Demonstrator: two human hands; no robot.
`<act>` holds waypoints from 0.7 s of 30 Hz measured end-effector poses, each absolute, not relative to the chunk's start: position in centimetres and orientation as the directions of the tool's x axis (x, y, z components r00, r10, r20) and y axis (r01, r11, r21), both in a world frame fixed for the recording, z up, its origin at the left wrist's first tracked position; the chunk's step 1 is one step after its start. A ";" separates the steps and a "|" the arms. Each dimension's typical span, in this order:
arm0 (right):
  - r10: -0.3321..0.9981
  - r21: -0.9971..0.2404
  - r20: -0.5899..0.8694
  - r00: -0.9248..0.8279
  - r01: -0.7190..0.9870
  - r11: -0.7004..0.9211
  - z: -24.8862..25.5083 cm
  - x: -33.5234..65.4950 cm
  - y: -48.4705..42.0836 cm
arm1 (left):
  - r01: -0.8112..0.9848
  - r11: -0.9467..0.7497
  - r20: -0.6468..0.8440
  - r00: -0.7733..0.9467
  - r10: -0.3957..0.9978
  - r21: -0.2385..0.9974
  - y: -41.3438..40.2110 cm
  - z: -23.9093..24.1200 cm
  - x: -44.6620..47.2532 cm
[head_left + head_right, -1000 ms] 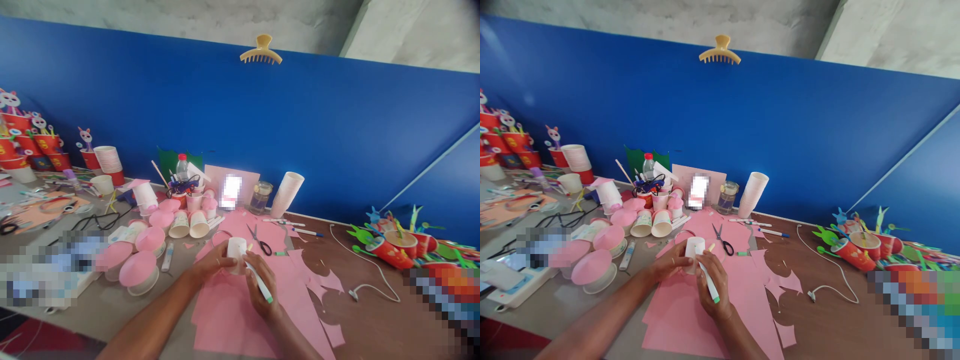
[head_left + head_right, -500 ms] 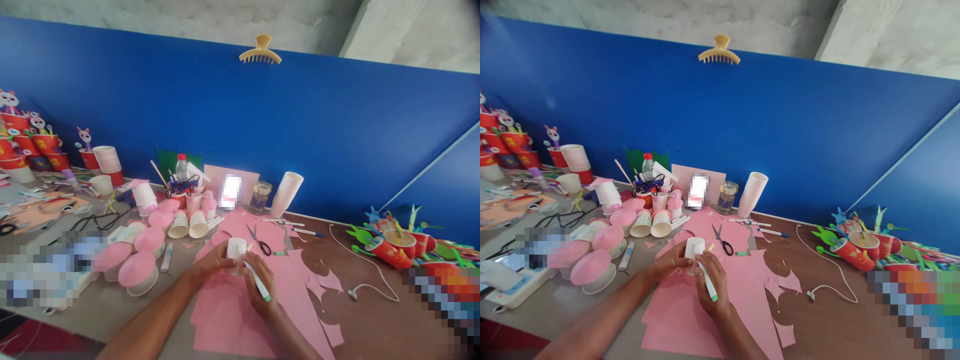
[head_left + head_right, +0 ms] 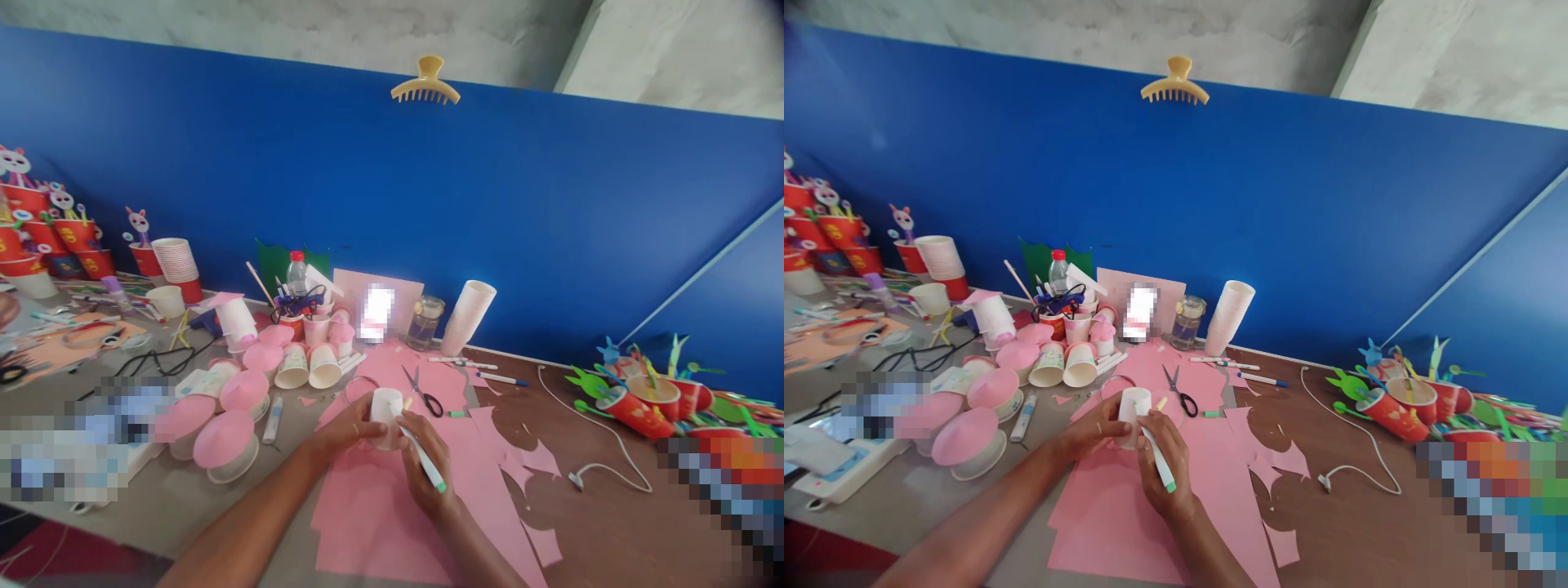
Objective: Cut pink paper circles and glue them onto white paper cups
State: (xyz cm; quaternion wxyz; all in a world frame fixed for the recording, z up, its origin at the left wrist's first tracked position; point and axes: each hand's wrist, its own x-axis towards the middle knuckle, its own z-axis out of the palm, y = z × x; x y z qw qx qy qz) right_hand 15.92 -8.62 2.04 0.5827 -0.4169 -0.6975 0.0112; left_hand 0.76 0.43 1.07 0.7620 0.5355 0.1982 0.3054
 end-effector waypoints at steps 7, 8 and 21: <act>0.604 -0.534 0.794 0.061 0.544 0.647 2.6 15.9 -8.5 | -0.299 0.297 0.040 0.762 0.646 0.907 0.1 1.8 0.7; 0.613 -0.545 0.787 0.064 0.538 0.643 2.6 15.9 -8.5 | -0.308 0.302 0.045 0.764 0.644 0.902 0.0 1.9 0.8; 0.660 -0.648 0.733 0.168 0.467 0.601 2.5 16.0 -8.4 | -0.371 0.363 0.076 0.781 0.620 0.854 -0.1 2.4 0.5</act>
